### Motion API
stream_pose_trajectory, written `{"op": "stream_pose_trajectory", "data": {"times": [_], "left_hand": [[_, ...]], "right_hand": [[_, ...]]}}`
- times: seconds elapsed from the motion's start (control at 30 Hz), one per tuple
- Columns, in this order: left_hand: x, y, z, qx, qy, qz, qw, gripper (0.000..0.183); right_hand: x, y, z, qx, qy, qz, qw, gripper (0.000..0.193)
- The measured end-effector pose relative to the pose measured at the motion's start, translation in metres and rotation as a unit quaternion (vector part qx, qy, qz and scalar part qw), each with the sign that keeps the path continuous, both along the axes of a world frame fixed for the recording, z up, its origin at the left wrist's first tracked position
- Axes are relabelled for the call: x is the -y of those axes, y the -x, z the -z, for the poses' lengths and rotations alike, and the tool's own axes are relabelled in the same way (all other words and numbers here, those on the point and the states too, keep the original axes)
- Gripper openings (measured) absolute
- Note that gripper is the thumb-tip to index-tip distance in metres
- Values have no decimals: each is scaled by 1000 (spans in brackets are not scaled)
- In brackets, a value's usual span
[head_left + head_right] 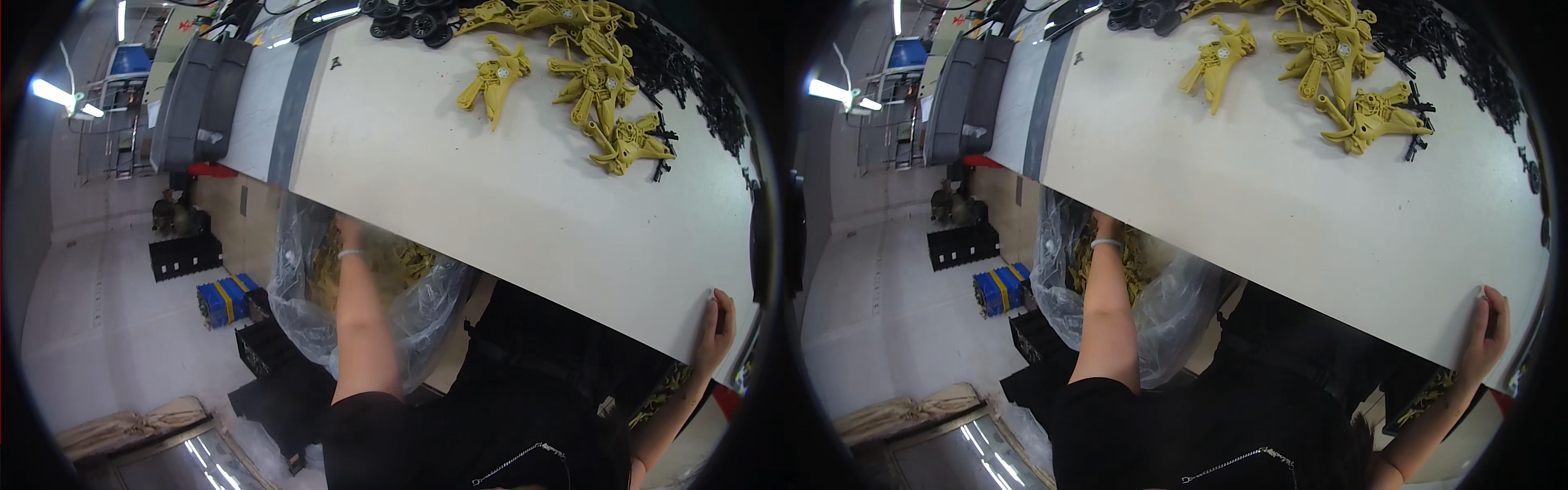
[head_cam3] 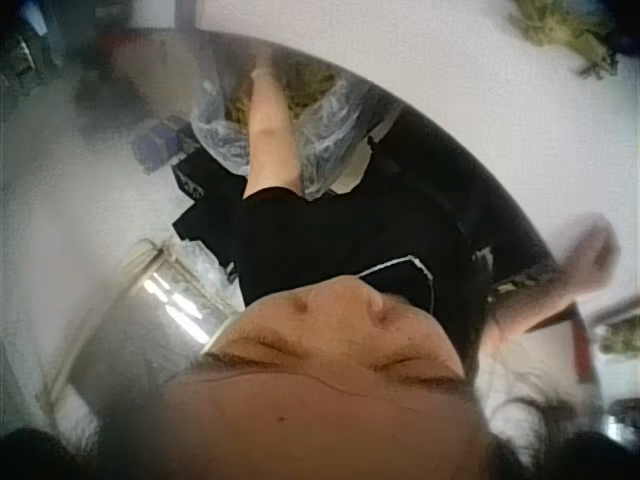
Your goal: The person assembles toy motorcycles by hand, attaching wheels, handlebars, and kickstands to the plastic motorcycle frames. The person places completed motorcycles onto a tray, gathers additional frame pieces from a bag beneath the table, and attaches wheels and components to the frames.
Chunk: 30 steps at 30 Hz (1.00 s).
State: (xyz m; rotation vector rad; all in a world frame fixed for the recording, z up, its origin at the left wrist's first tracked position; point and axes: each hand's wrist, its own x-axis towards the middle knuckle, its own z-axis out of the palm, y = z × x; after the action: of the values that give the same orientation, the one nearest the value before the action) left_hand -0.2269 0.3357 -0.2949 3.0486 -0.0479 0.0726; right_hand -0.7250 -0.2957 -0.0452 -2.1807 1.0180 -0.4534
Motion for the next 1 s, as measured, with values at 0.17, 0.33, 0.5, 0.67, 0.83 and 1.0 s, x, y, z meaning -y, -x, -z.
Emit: {"op": "stream_pose_trajectory", "data": {"times": [0.17,0.33,0.5,0.67,0.83,1.0], "left_hand": [[33,-32,22,-23,93,10,995,32],[20,-52,14,-48,169,-6,984,33],[8,-54,10,-59,240,-40,968,33],[0,-42,12,-53,305,-77,948,33],[4,-39,14,-47,368,-112,922,33],[12,-35,21,-35,431,-146,890,33]], "right_hand": [[9,8,4,-19,21,-9,1000,17],[15,11,6,-26,37,-31,998,18],[18,20,6,-32,46,-27,998,19],[15,20,9,-37,53,-24,998,20],[15,24,8,-37,49,-4,998,20],[19,25,10,-46,58,-10,997,20]]}}
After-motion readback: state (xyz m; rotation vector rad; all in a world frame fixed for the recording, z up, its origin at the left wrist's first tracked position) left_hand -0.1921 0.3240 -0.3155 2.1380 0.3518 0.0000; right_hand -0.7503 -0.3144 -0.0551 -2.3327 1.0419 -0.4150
